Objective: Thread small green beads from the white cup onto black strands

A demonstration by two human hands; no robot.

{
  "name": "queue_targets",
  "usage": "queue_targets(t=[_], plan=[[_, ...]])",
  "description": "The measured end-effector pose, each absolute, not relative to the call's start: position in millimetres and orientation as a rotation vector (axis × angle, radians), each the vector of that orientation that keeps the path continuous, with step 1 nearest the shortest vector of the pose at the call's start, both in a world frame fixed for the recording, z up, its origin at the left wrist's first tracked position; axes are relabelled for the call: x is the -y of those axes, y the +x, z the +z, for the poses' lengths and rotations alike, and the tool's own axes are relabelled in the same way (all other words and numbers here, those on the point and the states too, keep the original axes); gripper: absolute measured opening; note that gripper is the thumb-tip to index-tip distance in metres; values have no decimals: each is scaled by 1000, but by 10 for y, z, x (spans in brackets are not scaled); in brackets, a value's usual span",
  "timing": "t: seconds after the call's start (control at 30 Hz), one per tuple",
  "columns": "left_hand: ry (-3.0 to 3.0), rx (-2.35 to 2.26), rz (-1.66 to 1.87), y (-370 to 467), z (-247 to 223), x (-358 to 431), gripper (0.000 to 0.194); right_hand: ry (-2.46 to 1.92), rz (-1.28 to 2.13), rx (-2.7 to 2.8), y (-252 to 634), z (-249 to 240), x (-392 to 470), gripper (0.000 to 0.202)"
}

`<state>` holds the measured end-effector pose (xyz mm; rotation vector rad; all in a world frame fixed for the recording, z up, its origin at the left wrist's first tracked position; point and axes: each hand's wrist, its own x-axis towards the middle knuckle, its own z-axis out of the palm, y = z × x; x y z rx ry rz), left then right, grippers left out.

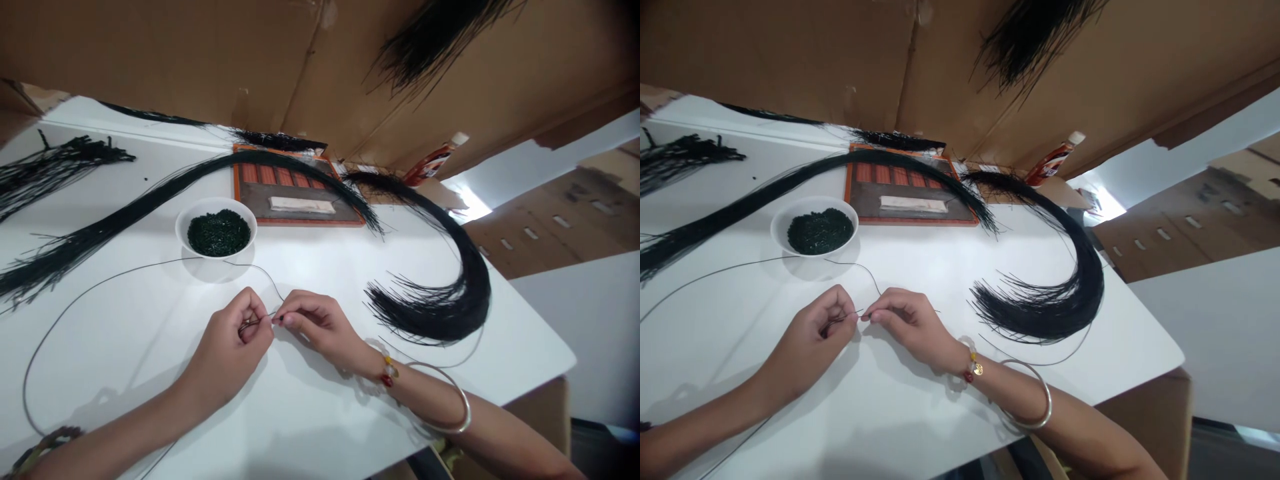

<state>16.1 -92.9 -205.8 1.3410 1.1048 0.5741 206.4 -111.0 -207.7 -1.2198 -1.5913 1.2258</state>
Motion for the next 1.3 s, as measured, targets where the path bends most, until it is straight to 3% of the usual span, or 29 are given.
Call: queue_targets(t=[0.23, 0.57, 1.3], plan=[[1383, -1124, 513, 170, -2028, 957, 21, -1189, 921, 1895, 2066, -2087, 1170, 16], [1433, -1089, 557, 143, -2060, 945, 20, -1283, 1195, 1478, 2017, -2053, 1168, 13], [1462, -999, 476, 157, -2029, 951, 19, -1256, 1232, 1423, 1994, -2065, 1157, 17]])
